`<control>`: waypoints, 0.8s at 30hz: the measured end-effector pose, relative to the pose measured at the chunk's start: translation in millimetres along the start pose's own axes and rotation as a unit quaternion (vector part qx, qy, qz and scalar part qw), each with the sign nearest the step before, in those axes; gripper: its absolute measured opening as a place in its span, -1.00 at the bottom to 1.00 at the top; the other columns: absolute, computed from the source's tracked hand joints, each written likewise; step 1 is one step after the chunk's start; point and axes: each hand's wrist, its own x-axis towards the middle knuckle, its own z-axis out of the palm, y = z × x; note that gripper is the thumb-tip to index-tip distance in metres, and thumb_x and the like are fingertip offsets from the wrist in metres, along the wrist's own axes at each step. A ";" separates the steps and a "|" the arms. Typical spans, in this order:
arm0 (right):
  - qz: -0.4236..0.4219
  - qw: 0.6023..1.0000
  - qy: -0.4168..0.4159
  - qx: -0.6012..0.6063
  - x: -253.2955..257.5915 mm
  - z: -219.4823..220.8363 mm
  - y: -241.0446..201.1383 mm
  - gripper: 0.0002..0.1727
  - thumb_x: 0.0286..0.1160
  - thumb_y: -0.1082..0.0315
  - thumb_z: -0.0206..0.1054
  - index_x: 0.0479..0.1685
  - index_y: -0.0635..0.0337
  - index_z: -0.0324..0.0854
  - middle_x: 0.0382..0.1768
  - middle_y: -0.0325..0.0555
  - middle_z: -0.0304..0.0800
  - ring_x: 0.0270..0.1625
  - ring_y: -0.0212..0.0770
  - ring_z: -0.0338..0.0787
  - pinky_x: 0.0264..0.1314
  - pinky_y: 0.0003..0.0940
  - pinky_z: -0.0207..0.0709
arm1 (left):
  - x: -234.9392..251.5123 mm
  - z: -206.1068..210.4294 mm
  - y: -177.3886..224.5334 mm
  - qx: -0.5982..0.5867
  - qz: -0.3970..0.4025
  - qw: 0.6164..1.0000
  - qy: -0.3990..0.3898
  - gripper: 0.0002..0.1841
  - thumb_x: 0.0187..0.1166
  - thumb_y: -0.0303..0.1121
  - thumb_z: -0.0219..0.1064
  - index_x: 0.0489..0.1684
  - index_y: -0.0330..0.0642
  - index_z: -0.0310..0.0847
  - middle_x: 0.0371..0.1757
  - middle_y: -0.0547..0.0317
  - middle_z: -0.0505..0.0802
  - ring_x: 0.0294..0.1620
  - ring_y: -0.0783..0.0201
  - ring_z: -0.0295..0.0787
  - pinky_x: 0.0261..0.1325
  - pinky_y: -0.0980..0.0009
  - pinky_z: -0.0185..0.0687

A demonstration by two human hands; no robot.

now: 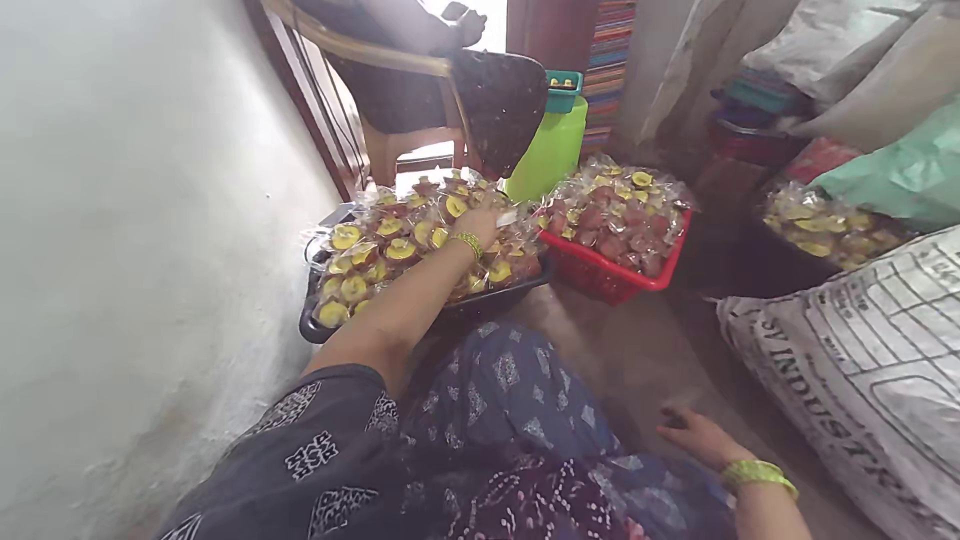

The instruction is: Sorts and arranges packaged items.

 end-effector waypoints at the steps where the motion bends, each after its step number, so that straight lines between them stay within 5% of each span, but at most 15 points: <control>1: -0.001 1.000 0.001 0.001 2.1 -0.4 0.3 -0.32 0.55 0.05 0.49 0.60 0.19 0.50 0.30 0.17 0.79 0.32 0.14 0.79 0.45 0.16 0.55 | 3.8 2.2 -7.7 0.012 -0.012 1.000 -0.012 -0.39 0.60 -0.13 0.35 0.68 -0.04 0.44 0.71 -0.19 0.48 0.26 -0.37 0.76 0.21 -0.39 0.65; 3: -0.002 1.000 0.005 0.012 3.1 -0.7 0.7 -0.31 0.54 0.07 0.50 0.60 0.19 0.49 0.31 0.19 0.77 0.31 0.14 0.79 0.45 0.15 0.56 | 11.4 7.7 -18.7 0.027 -0.026 0.998 -0.048 -0.42 0.57 -0.14 0.34 0.60 -0.08 0.52 0.55 -0.27 0.62 0.25 -0.41 0.74 0.19 -0.44 0.62; 12: 0.005 1.000 0.005 0.018 -3.3 -0.9 -0.3 -0.32 0.56 0.08 0.49 0.61 0.21 0.46 0.30 0.23 0.76 0.30 0.15 0.79 0.41 0.16 0.58 | 16.9 0.8 -17.6 0.017 -0.006 0.994 -0.107 -0.42 0.55 -0.15 0.37 0.57 -0.13 0.54 0.53 -0.29 0.62 0.41 -0.37 0.65 0.31 -0.45 0.55; 14: 0.007 1.000 0.005 0.012 -4.8 0.0 -1.0 -0.32 0.55 0.08 0.50 0.60 0.21 0.48 0.30 0.23 0.77 0.30 0.15 0.79 0.40 0.16 0.59 | 4.2 -4.0 -12.6 -0.011 -0.008 0.997 -0.080 -0.44 0.57 -0.14 0.35 0.59 -0.05 0.53 0.51 -0.25 0.65 0.37 -0.34 0.69 0.29 -0.42 0.58; 19: 0.005 1.000 0.009 0.023 -1.6 1.0 3.8 -0.26 0.49 0.03 0.54 0.60 0.22 0.47 0.28 0.19 0.79 0.28 0.14 0.81 0.40 0.17 0.60 | -40.1 -21.6 -21.2 -0.047 -0.007 0.999 0.021 -0.43 0.58 -0.22 0.35 0.64 -0.02 0.48 0.82 -0.11 0.33 0.32 -0.29 0.75 0.21 -0.35 0.68; 24: 0.009 1.000 0.010 0.014 -0.4 2.4 4.1 -0.26 0.48 0.03 0.55 0.60 0.20 0.49 0.28 0.17 0.80 0.26 0.14 0.82 0.38 0.18 0.61 | -54.1 -46.9 -92.0 -0.070 -0.128 0.981 0.128 -0.38 0.58 -0.22 0.36 0.65 -0.19 0.41 0.77 -0.36 0.31 0.25 -0.44 0.73 0.16 -0.42 0.66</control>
